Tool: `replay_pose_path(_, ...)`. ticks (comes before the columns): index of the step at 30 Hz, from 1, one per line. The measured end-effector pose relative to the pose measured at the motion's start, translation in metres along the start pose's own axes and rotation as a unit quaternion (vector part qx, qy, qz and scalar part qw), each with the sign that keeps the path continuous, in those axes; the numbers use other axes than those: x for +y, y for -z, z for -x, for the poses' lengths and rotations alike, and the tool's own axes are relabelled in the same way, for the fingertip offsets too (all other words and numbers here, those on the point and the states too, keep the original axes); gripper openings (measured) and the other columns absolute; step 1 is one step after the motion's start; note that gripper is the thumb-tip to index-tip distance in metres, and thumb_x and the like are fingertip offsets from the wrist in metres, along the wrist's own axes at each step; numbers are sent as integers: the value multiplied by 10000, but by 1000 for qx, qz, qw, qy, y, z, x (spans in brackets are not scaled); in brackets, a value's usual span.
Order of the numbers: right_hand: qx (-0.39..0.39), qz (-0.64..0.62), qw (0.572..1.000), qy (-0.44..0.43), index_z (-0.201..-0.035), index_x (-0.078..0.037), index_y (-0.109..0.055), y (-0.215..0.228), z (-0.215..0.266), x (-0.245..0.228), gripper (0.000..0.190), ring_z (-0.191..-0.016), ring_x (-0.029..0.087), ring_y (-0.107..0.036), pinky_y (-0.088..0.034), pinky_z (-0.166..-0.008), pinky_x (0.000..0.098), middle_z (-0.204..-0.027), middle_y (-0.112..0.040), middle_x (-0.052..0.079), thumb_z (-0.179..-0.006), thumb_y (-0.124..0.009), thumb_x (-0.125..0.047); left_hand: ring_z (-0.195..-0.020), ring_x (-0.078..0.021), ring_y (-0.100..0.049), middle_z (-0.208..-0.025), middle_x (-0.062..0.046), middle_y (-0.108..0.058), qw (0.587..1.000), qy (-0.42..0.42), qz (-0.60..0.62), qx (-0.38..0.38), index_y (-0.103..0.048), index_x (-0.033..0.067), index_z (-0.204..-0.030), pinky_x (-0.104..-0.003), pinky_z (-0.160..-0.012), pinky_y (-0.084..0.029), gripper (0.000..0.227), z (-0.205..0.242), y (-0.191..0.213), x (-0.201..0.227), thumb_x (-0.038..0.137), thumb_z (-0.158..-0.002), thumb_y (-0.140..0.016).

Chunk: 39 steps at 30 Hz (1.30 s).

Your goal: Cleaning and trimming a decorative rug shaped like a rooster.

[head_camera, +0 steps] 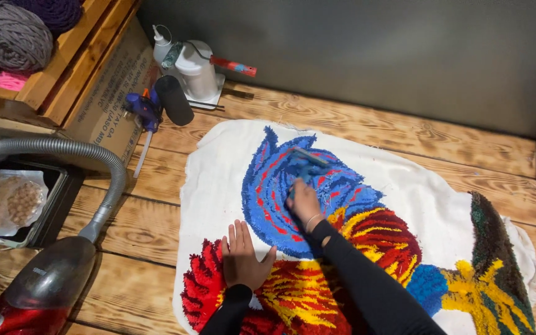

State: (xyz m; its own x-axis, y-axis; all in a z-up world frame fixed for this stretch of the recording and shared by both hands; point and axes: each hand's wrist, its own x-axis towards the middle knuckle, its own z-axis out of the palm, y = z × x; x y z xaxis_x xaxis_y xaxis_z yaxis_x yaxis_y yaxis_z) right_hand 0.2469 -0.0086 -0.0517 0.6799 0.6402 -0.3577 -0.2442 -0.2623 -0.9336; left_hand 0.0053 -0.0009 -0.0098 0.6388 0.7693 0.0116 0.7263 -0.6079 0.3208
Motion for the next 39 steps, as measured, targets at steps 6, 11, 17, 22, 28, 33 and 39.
replay_pose_path(6, -15, -93, 990, -103, -749, -95, -513, -3, -5, -8, 506, -374, 169, -416, -310, -373, 333, -515, -506, 60, -1080, -391, -458, -1488, -370, -271, -1576, -280, -305, 1000, -11, -14, 10, -294, -98, -1493, -555, -1176, -223, 1064, 0, -4, -4, 703, -855, -585)
replay_pose_path(11, -78, -9, 995, -63, -798, -72, -573, -36, 44, -10, 509, -388, 175, -438, -354, -403, 341, -510, -524, 48, -1072, -375, -453, -1499, -359, -269, -1593, -259, -296, 1000, -2, -20, -4, -286, -76, -1503, -547, -1189, -235, 1060, 0, -3, -2, 709, -851, -574)
replay_pose_path(17, 34, 33, 999, -16, -724, -42, -554, 14, -17, 5, 607, -383, 172, -455, -353, -396, 331, -499, -524, 45, -1089, -345, -481, -1490, -371, -248, -1649, -121, -304, 999, -16, -33, -24, -267, 116, -1583, -599, -1175, -209, 944, -1, 6, 2, 692, -884, -533)
replay_pose_path(22, -91, -67, 988, -109, -768, -112, -518, -26, 52, 12, 494, -386, 151, -389, -319, -385, 324, -518, -496, 21, -1077, -379, -472, -1507, -359, -229, -1634, -67, -293, 996, -20, -48, -69, -253, 247, -1588, -619, -1196, -163, 797, -1, 15, 7, 637, -936, -492)
replay_pose_path(28, 49, -12, 999, 7, -720, -47, -540, 31, 23, 3, 603, -392, 154, -427, -327, -388, 329, -518, -485, 31, -1094, -381, -493, -1516, -352, -196, -1634, -57, -281, 996, -14, -43, -80, -250, 276, -1586, -606, -1202, -115, 778, 0, 15, 6, 624, -932, -490)
replay_pose_path(33, -23, -95, 990, -100, -760, -128, -524, -12, 70, 25, 498, -378, 148, -403, -306, -383, 331, -509, -470, 16, -1078, -373, -480, -1542, -313, -156, -1649, -30, -253, 993, 7, -41, -107, -220, 315, -1592, -566, -1234, -82, 771, -1, 24, 13, 619, -934, -482)
replay_pose_path(39, 57, -59, 997, -16, -693, -116, -528, 12, 66, -6, 522, -395, 138, -424, -332, -393, 330, -514, -477, 9, -1062, -407, -464, -1547, -302, -129, -1672, -22, -207, 990, 13, -58, -127, -194, 314, -1610, -532, -1241, -72, 776, -1, 32, 17, 614, -941, -449)
